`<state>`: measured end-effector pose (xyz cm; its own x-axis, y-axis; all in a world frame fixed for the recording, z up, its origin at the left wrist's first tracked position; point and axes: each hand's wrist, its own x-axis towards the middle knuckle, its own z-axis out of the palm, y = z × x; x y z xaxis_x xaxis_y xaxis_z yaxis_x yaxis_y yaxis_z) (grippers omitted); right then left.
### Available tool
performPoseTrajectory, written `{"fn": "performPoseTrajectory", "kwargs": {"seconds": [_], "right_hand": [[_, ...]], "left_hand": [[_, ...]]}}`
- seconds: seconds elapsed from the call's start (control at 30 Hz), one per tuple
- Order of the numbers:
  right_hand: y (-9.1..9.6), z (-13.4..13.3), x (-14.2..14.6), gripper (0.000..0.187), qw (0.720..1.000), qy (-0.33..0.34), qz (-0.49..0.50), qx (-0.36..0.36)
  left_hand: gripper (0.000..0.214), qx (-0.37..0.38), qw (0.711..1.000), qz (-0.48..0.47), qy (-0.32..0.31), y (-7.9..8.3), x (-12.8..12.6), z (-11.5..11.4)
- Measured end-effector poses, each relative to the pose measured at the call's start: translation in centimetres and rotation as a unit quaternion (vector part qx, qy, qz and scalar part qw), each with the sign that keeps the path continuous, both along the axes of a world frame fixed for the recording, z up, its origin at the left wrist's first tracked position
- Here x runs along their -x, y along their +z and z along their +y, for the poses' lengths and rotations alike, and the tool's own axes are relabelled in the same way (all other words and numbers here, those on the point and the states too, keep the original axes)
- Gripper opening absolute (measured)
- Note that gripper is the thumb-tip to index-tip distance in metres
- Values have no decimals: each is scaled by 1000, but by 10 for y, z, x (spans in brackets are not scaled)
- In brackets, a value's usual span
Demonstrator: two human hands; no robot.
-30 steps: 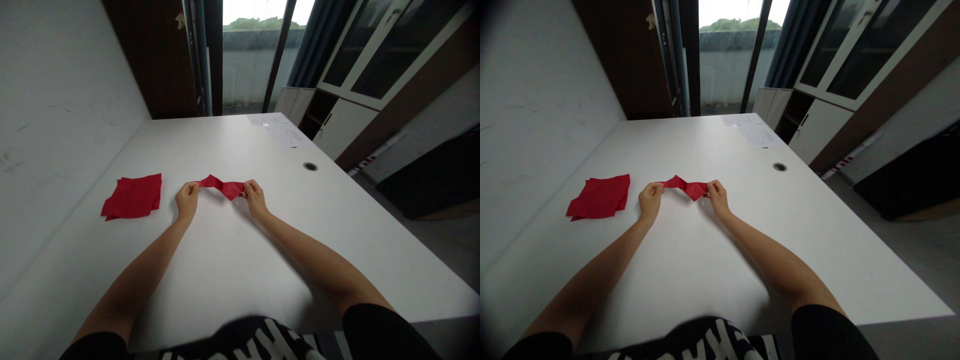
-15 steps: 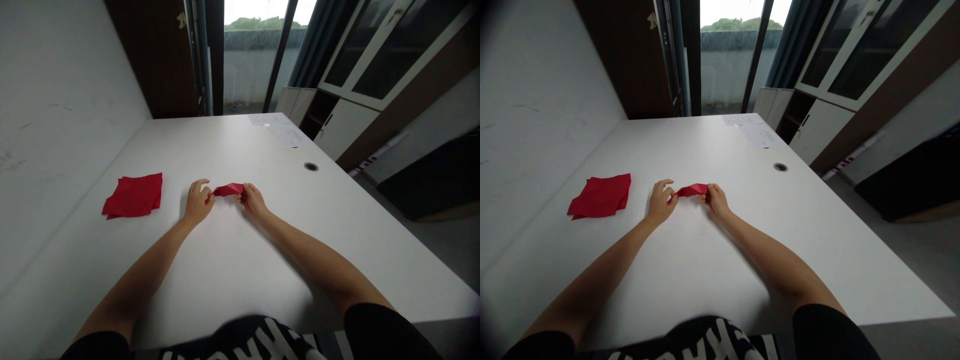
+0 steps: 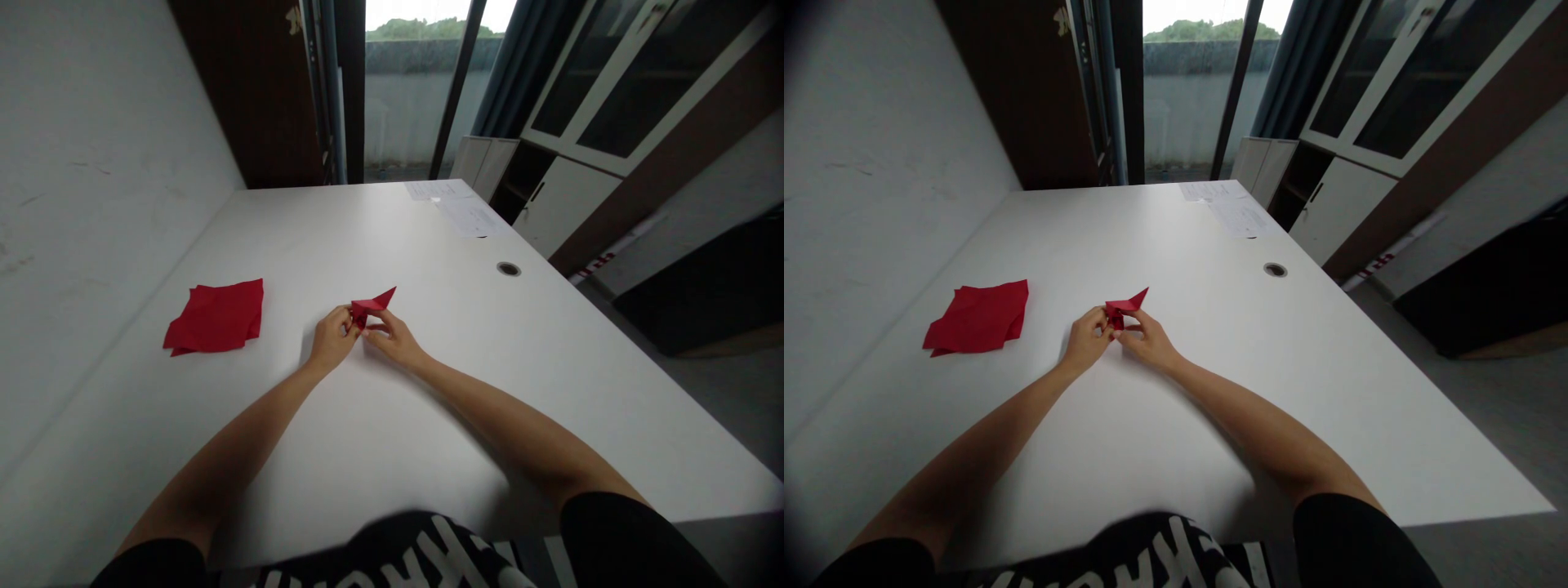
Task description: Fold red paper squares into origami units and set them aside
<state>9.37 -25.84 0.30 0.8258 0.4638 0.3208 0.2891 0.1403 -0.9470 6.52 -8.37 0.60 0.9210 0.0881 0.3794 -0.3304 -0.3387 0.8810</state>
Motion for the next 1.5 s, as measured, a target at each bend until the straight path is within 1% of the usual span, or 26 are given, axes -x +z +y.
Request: {"fn": "performPoseTrajectory", "kwargs": {"seconds": [0.07, 0.17, 0.23, 0.27, 0.33, 0.37, 0.47, 0.53, 0.63, 0.7, 0.77, 0.83, 0.9, 0.97, 1.03, 1.1, 1.17, 1.23, 1.27, 1.3, 1.37, 1.43, 1.5], "right_hand": [[1, 0, 2, 44, 999, -30, -22, 29], [2, 0, 2, 28, 993, -107, -30, 50], [2, -1, -2, 19, 990, -134, -10, 44], [1, -2, -4, 17, 990, -138, 5, 32], [-2, -4, -12, 16, 992, -122, 40, -6], [-4, -6, -15, 15, 992, -107, 61, -29], [-7, -9, -24, 15, 986, -46, 132, -92], [-7, -9, -25, 17, 980, -17, 162, -114], [-4, -9, -23, 22, 976, -2, 179, -123], [-2, -9, -21, 23, 976, 5, 177, -124], [-1, -9, -19, 24, 977, 16, 174, -126], [-2, -9, -19, 26, 976, 23, 173, -128], [-4, -9, -19, 29, 976, 26, 175, -127], [-5, -9, -20, 31, 976, 35, 179, -122], [-4, -10, -20, 31, 974, 57, 181, -121], [-2, -10, -20, 29, 973, 76, 179, -128], [0, -10, -20, 28, 971, 73, 179, -139], [1, -9, -21, 31, 970, 50, 191, -140], [1, -9, -22, 33, 970, 36, 200, -134], [0, -9, -23, 36, 969, 23, 212, -121], [-1, -8, -24, 39, 969, 15, 236, -78], [-1, -8, -23, 40, 971, 21, 237, -35], [0, -9, -22, 39, 980, 22, 199, -9]], "left_hand": [[29, 7, 1000, 7, -24, 2, 3, -3], [31, 18, 999, 24, -39, 1, 5, -5], [29, 14, 998, 31, -51, -2, 4, -4], [28, 12, 998, 34, -58, -5, 4, -4], [25, 23, 996, 48, -70, -8, 2, -3], [24, 40, 994, 62, -78, -10, 0, -3], [25, 127, 978, 124, -110, -12, -4, -1], [27, 179, 962, 156, -132, -11, -7, 1], [28, 226, 945, 184, -148, -11, -9, 3], [27, 255, 935, 203, -141, -12, -9, 4], [21, 282, 922, 228, -133, -13, -8, 4], [12, 303, 908, 252, -142, -13, -7, 3], [21, 316, 894, 271, -166, -14, -6, 0], [30, 311, 892, 277, -176, -14, -6, -3], [30, 274, 909, 271, -160, -14, -6, -6], [26, 201, 937, 255, -129, -14, -6, -6], [22, 86, 965, 226, -105, -12, -6, -4], [23, -61, 980, 167, -92, -9, -3, -1], [24, -137, 979, 127, -83, -7, -2, 0], [24, -207, 972, 85, -72, -4, 0, 1], [24, -314, 948, 19, -43, -1, 3, 3], [24, -370, 929, -11, -18, 1, 5, 3], [27, -374, 927, -20, -5, 2, 5, 4]]}}
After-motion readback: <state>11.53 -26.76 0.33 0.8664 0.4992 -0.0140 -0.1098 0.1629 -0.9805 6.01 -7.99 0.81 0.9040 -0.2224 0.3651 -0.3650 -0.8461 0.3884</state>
